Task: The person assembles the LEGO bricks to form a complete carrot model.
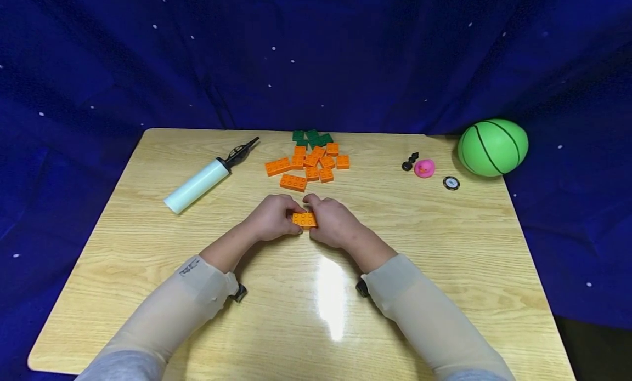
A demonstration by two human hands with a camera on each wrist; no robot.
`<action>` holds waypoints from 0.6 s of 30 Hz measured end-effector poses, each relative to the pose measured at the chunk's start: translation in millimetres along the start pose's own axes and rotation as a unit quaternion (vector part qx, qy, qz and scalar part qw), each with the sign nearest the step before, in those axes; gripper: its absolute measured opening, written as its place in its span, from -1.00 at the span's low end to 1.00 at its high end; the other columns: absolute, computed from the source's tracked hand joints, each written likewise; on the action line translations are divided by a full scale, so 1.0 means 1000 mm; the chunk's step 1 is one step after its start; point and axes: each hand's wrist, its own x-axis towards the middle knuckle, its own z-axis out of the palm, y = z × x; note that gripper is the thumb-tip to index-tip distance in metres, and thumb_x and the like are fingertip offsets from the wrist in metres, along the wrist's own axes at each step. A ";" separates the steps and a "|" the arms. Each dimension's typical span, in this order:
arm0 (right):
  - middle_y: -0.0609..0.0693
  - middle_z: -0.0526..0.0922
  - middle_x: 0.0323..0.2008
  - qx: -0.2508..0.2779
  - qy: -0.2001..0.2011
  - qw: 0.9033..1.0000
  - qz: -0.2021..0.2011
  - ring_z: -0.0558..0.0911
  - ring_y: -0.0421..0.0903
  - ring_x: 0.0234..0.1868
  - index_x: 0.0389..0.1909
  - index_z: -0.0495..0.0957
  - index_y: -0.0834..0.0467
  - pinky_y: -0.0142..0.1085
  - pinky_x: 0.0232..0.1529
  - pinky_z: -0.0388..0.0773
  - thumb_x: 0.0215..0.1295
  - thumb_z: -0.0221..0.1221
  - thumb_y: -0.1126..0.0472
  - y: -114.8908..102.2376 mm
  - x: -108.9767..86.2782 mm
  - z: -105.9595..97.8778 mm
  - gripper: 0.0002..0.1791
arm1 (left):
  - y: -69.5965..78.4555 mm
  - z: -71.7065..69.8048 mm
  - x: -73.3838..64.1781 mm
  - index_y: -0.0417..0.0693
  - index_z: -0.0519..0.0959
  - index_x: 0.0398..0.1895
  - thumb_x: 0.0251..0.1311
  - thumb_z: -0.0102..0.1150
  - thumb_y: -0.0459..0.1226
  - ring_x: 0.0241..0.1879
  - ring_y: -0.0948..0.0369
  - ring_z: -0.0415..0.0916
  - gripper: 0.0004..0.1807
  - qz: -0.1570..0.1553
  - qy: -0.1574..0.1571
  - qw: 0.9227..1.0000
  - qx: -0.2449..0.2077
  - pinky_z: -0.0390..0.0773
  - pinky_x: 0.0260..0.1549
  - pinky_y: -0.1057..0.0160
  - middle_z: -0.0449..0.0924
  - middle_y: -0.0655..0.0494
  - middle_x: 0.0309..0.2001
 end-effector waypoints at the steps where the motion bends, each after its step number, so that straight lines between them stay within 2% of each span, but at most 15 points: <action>1: 0.12 0.73 0.01 -0.001 0.000 1.000 -0.002 0.63 0.04 -0.12 0.39 0.35 0.15 -0.02 0.08 0.61 0.17 0.42 0.19 0.000 0.000 0.000 -0.24 | 0.000 -0.001 0.000 -0.09 0.78 0.00 0.00 0.61 -0.25 -0.30 0.18 0.51 -0.57 -0.001 0.000 1.000 0.001 0.55 -0.22 0.25 0.69 0.13 -0.19; 8: 0.06 0.71 -0.10 -0.015 0.000 1.000 -0.011 0.60 0.02 -0.16 0.28 0.46 0.09 -0.06 0.01 0.62 0.20 0.42 0.20 -0.001 0.000 0.002 -0.38 | -0.001 -0.002 -0.002 -0.11 0.78 -0.03 -0.03 0.63 -0.26 -0.27 0.20 0.53 -0.57 -0.004 0.001 1.000 -0.004 0.58 -0.15 0.23 0.69 0.13 -0.20; 13: 0.06 0.70 -0.11 -0.018 0.002 1.000 -0.021 0.62 0.03 -0.13 0.22 0.51 0.05 -0.05 0.03 0.62 0.24 0.44 0.19 -0.001 -0.001 0.001 -0.46 | -0.002 -0.003 -0.003 -0.12 0.78 -0.03 -0.04 0.64 -0.27 -0.30 0.21 0.52 -0.56 -0.003 0.004 1.000 -0.006 0.57 -0.20 0.26 0.67 0.15 -0.23; 18: 0.03 0.64 -0.26 -0.021 0.004 0.999 -0.025 0.60 0.01 -0.24 0.07 0.48 0.04 -0.07 -0.08 0.63 0.21 0.49 0.17 0.000 0.000 0.001 -0.51 | -0.005 -0.003 -0.002 -0.13 0.78 -0.02 -0.05 0.63 -0.28 -0.34 0.20 0.50 -0.56 0.000 0.004 1.000 -0.016 0.55 -0.27 0.27 0.64 0.14 -0.27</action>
